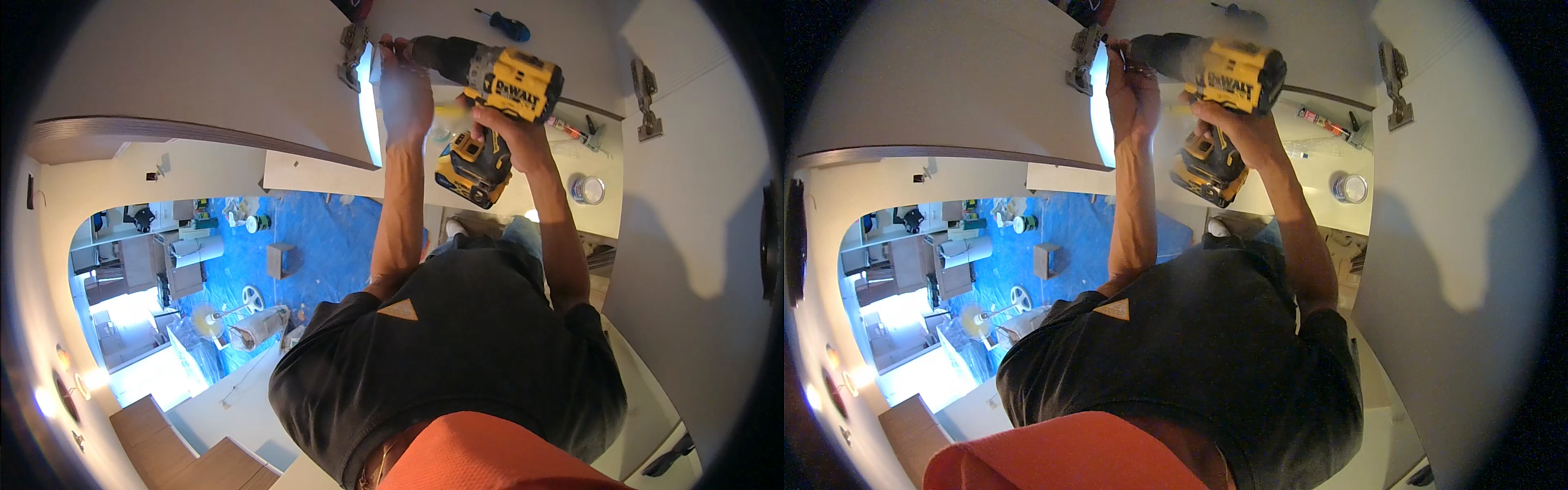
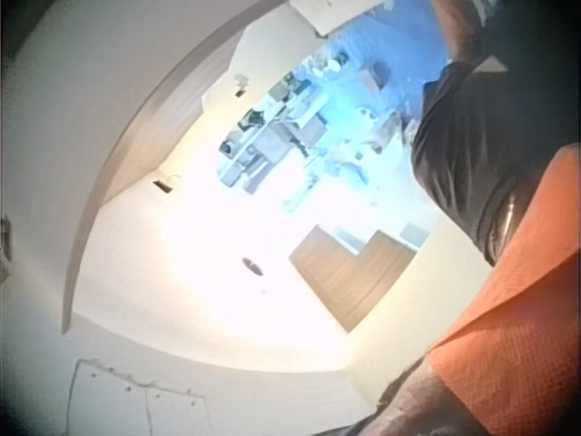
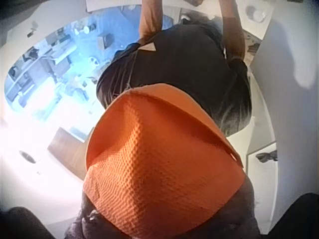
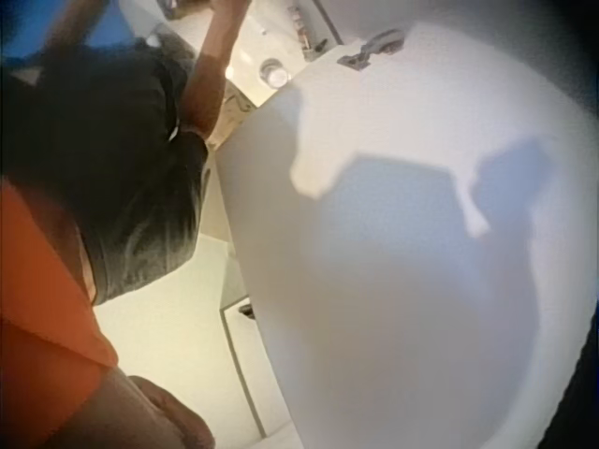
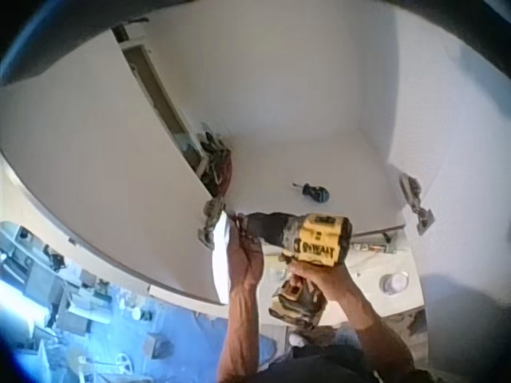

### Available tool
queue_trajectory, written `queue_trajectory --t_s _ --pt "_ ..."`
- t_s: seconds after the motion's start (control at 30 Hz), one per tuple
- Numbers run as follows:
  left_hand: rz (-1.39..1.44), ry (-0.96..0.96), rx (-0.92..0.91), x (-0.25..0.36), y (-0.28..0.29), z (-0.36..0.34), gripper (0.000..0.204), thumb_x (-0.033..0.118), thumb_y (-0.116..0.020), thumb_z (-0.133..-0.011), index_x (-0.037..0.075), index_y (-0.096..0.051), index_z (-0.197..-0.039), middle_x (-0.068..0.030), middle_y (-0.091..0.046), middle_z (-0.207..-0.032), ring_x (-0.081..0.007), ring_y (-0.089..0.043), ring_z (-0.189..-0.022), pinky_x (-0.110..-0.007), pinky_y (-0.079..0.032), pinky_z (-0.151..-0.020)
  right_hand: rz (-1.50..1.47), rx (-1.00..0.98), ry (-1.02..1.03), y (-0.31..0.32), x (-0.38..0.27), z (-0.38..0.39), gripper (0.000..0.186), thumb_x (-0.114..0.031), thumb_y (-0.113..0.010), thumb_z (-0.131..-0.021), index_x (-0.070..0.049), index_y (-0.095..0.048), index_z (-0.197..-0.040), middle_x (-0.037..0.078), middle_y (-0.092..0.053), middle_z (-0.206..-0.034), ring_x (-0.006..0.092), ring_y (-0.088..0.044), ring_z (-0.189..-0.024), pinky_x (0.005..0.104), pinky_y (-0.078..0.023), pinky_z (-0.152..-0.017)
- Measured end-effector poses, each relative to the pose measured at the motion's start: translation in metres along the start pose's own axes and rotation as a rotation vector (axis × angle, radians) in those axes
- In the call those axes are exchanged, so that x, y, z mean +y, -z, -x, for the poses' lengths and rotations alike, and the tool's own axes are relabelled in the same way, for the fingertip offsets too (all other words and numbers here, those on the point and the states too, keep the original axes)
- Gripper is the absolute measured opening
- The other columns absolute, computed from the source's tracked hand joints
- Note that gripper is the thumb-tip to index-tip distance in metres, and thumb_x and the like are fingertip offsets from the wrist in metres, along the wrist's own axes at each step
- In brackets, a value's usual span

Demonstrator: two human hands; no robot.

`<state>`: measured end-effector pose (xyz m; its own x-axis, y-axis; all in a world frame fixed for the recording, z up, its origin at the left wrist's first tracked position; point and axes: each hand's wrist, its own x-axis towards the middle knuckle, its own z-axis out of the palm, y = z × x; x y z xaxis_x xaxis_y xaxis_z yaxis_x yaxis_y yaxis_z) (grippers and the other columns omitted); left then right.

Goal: The person uses a cordless drill to attach hinges to a cabinet door, then switches to a manual screwdriver for adjustments. They repeatedly open and close the door to check alignment and make further adjustments.

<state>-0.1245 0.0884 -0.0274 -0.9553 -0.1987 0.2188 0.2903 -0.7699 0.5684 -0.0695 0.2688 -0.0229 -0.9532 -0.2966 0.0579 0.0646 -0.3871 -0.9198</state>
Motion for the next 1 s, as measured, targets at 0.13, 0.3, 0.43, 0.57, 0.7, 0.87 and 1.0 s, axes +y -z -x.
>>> queue_trajectory --t_s 0.13,0.3,0.43,0.57,0.7,0.87,1.0 --pt "-0.204 -0.145 0.008 0.008 0.009 -0.020 0.025 0.019 -0.057 -0.102 0.005 -0.063 -0.122 -0.0068 -0.069 -0.117 -0.0177 -0.064 -0.107 -0.032 -0.050 -0.098 -0.091 -0.060 -0.051 -0.003 -0.003 -0.038 0.028 -0.007 -0.070 -0.087 0.002 -0.067 -0.114 0.011 -0.073 -0.107 0.0135 -0.060 -0.064 0.0264 -0.052 -0.060" --pt "-0.192 -0.136 0.048 0.004 0.017 -0.024 0.027 0.020 -0.058 -0.102 0.007 -0.061 -0.126 -0.0056 -0.067 -0.117 -0.0160 -0.061 -0.103 -0.029 -0.048 -0.091 -0.100 -0.098 -0.071 0.002 -0.002 -0.061 0.030 -0.014 -0.076 -0.083 0.000 -0.071 -0.110 0.008 -0.074 -0.095 0.0133 -0.065 -0.064 0.0266 -0.053 -0.058" --pt "-0.249 -0.170 0.028 -0.005 0.013 -0.020 0.043 0.014 -0.049 -0.104 0.006 -0.039 -0.145 -0.0085 -0.059 -0.127 -0.0170 -0.059 -0.107 -0.030 -0.049 -0.093 -0.099 -0.112 -0.097 0.007 -0.004 -0.069 0.029 -0.011 -0.075 -0.083 0.000 -0.071 -0.109 0.009 -0.074 -0.097 0.0134 -0.064 -0.064 0.0263 -0.053 -0.058" --pt "-0.042 -0.100 0.023 -0.007 0.010 -0.021 0.050 0.015 -0.043 -0.106 0.008 -0.030 -0.153 -0.0054 -0.051 -0.139 -0.0141 -0.053 -0.116 -0.030 -0.044 -0.101 -0.051 -0.128 -0.107 0.010 -0.003 -0.074 0.027 -0.007 -0.072 -0.085 0.000 -0.068 -0.111 0.011 -0.073 -0.104 0.0140 -0.062 -0.063 0.0269 -0.054 -0.059" --pt "-0.247 -0.128 -0.038 -0.005 0.008 -0.019 0.051 0.019 -0.039 -0.107 0.011 -0.027 -0.156 -0.0007 -0.048 -0.141 -0.0116 -0.048 -0.122 -0.032 -0.039 -0.107 -0.075 -0.147 -0.118 0.013 0.000 -0.079 0.026 -0.007 -0.072 -0.085 0.000 -0.069 -0.110 0.010 -0.073 -0.103 0.0140 -0.063 -0.063 0.0266 -0.054 -0.059" --pt "0.061 -0.055 -0.003 -0.006 0.004 -0.014 0.057 0.016 -0.043 -0.106 0.013 -0.021 -0.159 0.0003 -0.049 -0.134 -0.0121 -0.046 -0.122 -0.034 -0.039 -0.109 -0.092 -0.169 -0.147 0.013 0.004 -0.085 0.026 -0.008 -0.073 -0.085 0.000 -0.069 -0.110 0.010 -0.074 -0.103 0.0145 -0.063 -0.063 0.0267 -0.054 -0.059" --pt "-0.101 -0.040 0.048 -0.005 0.013 -0.013 0.058 0.015 -0.048 -0.104 0.012 -0.025 -0.158 -0.0020 -0.052 -0.129 -0.0132 -0.052 -0.116 -0.035 -0.044 -0.106 -0.060 -0.160 -0.171 0.013 0.006 -0.086 0.028 -0.009 -0.074 -0.084 0.000 -0.069 -0.110 0.010 -0.074 -0.103 0.0148 -0.063 -0.062 0.0273 -0.053 -0.059"
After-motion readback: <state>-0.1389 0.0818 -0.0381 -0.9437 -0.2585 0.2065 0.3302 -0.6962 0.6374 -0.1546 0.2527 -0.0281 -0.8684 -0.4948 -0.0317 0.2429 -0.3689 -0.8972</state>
